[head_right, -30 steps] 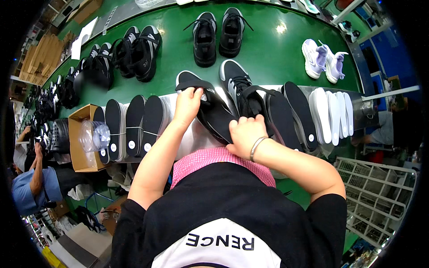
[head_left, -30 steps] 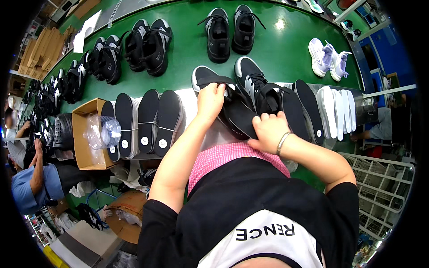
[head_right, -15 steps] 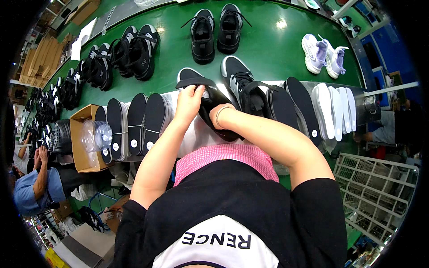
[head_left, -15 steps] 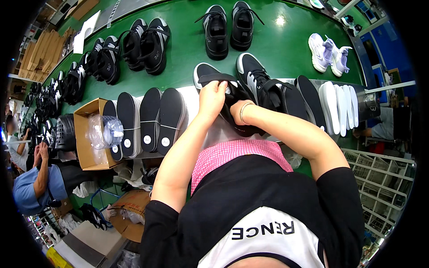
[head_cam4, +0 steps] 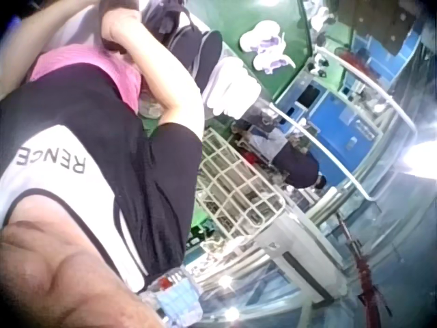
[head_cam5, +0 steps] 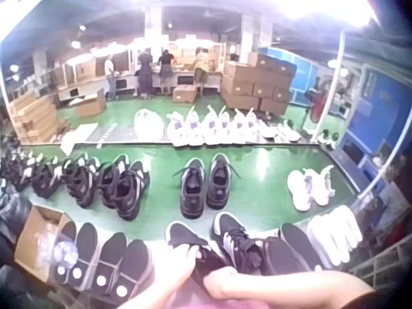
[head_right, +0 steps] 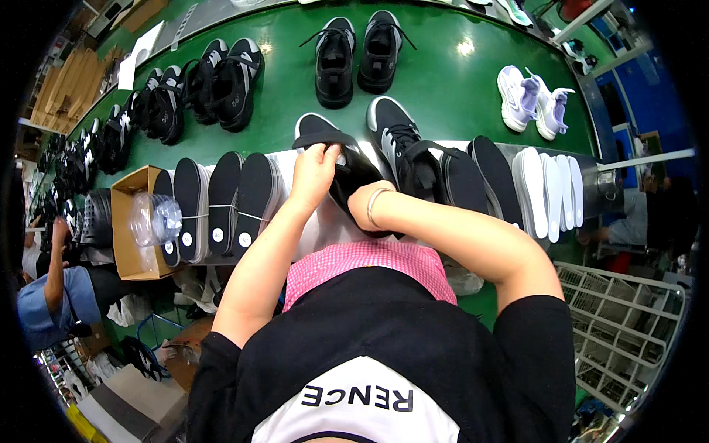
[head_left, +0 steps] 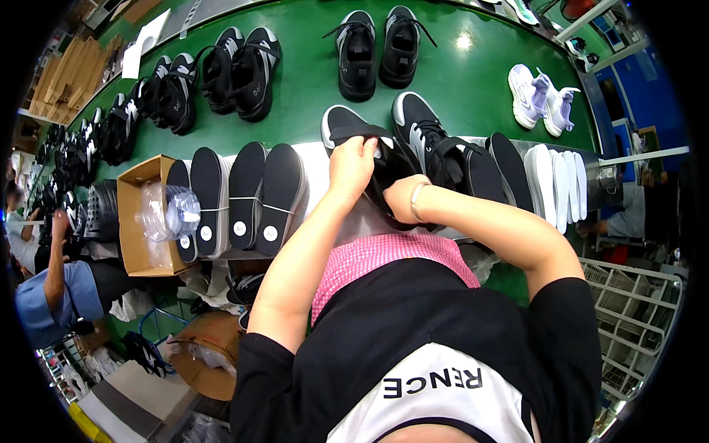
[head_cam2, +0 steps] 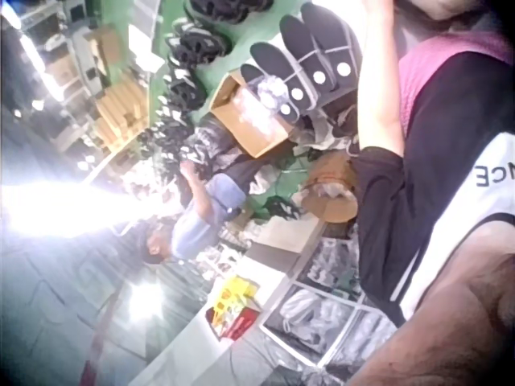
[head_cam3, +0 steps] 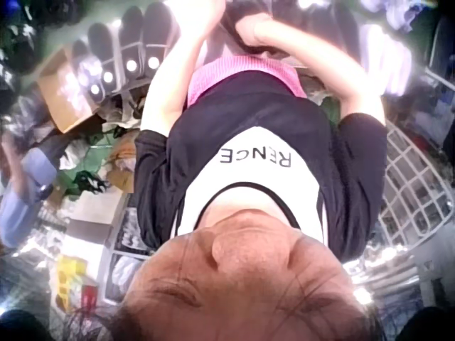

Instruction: The person places insoles into pairs of black and white sneakers on a factory assembly line and then collects a pair of insoles to place in a bin.

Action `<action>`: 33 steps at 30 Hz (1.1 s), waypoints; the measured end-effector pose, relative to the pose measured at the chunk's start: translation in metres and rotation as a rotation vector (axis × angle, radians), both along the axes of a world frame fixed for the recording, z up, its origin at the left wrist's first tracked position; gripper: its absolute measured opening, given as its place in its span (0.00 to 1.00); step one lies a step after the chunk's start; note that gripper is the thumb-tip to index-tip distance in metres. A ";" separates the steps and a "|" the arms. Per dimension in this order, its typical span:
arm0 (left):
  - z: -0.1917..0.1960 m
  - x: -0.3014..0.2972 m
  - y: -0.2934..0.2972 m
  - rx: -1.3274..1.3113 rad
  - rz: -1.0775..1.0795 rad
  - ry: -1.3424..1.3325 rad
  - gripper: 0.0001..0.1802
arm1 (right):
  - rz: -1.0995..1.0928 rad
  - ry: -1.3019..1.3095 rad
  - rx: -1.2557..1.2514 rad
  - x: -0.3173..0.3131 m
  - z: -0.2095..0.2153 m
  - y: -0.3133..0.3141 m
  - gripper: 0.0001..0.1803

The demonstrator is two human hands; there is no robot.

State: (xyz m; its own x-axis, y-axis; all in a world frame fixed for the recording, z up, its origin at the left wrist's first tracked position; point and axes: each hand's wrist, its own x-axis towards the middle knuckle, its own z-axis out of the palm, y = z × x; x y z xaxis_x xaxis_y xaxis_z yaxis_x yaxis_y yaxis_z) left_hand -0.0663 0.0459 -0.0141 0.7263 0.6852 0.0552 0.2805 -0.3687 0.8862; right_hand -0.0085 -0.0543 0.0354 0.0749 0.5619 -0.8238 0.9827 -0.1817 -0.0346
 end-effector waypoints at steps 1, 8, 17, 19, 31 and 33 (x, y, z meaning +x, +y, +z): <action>-0.002 -0.002 -0.001 0.003 0.009 -0.004 0.16 | 0.029 0.020 0.025 -0.003 0.022 -0.004 0.15; 0.002 0.000 -0.003 -0.005 0.002 0.001 0.17 | -0.324 0.284 -0.188 0.012 -0.009 0.001 0.26; 0.025 -0.013 -0.020 -0.013 -0.132 0.077 0.15 | -1.667 1.092 0.733 0.015 -0.042 -0.029 0.16; 0.020 -0.013 -0.015 -0.050 -0.132 0.065 0.15 | -1.689 1.060 0.767 0.012 -0.044 -0.023 0.14; 0.040 -0.038 0.002 0.320 -0.037 -0.150 0.11 | -1.304 1.002 0.851 0.007 -0.011 -0.049 0.11; 0.058 -0.048 -0.011 0.529 -0.083 -0.257 0.12 | -1.200 0.834 0.983 0.001 0.013 -0.057 0.12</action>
State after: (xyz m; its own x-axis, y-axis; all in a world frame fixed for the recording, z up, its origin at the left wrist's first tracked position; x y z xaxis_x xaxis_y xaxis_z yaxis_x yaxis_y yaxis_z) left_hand -0.1146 0.0350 0.0443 0.6947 0.4577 0.5548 0.0327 -0.7907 0.6114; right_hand -0.0080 -0.1116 0.0482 0.5556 0.7844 -0.2755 -0.0012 -0.3306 -0.9438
